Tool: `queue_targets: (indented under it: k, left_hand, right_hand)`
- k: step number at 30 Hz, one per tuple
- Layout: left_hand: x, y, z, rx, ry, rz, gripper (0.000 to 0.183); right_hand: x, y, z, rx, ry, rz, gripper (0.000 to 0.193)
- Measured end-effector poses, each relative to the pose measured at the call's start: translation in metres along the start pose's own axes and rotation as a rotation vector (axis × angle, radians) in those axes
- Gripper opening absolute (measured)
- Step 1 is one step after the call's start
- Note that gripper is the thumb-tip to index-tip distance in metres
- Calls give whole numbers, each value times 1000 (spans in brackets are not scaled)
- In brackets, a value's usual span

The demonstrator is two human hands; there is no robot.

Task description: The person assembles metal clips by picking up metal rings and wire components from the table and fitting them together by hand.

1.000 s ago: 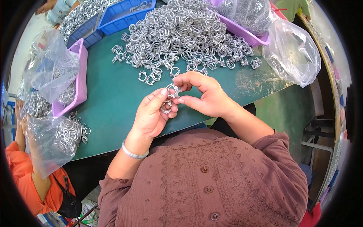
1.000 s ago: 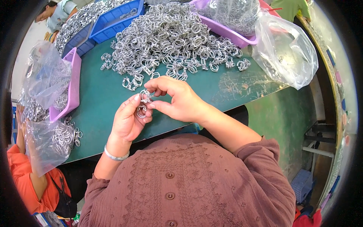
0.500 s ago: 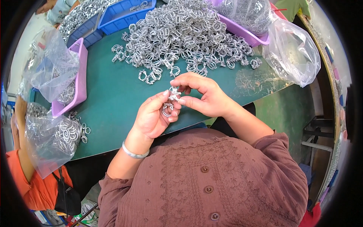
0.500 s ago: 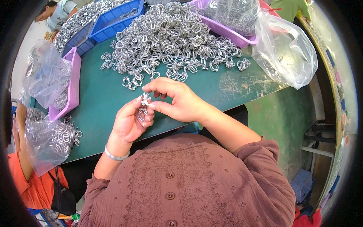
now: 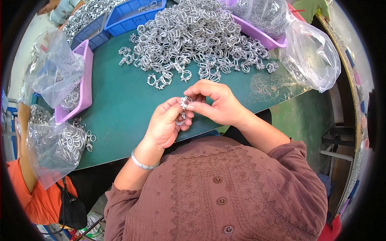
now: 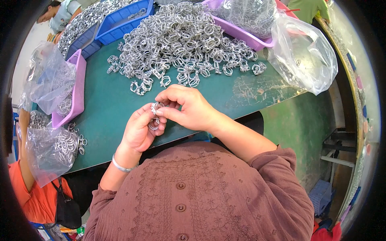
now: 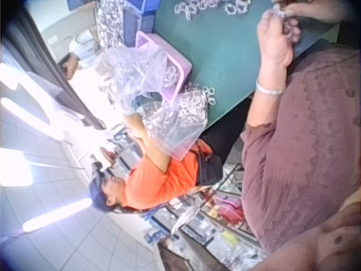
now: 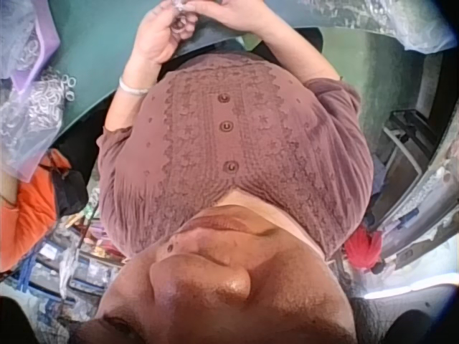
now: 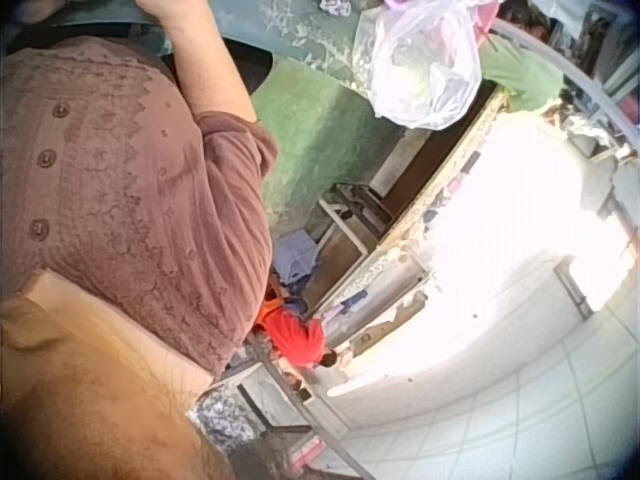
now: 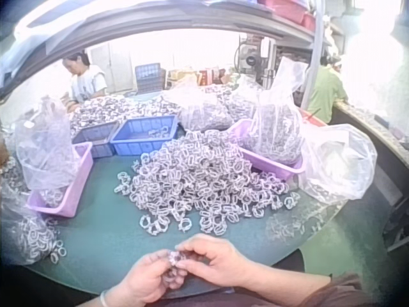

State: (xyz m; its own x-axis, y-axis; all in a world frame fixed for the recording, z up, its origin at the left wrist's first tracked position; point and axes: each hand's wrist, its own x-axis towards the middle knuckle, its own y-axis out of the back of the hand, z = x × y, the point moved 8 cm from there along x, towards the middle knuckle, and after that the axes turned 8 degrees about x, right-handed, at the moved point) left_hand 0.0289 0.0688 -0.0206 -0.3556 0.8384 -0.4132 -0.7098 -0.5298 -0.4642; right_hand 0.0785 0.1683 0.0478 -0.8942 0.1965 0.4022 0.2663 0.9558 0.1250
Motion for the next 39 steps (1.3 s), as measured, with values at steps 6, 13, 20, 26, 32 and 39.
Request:
queue_targets:
  k: [6, 13, 20, 26, 32, 39]
  left_hand:
    - [-4, -8, 7, -98, -46, -43, 32]
    - [-2, -3, 5, -182, -53, -150, 35]
    - [1, 1, 3, -241, -39, -188, 36]
    - [1, -1, 3, -257, -55, -237, 36]
    - [2, -4, 3, -256, -67, -256, 35]
    - [1, -2, 11, -214, -133, -185, 26]
  right_hand:
    - [0, 1, -4, -99, 35, 25, 21]
    - [0, 1, -11, -111, 66, -12, 26]
    - [0, 2, -5, -9, 13, -43, 23]
    - [0, 2, -6, -35, 24, -34, 16]
    - [0, 2, -6, -19, 11, -23, 17]
    - [-2, 6, -8, 0, 45, 15, 19]
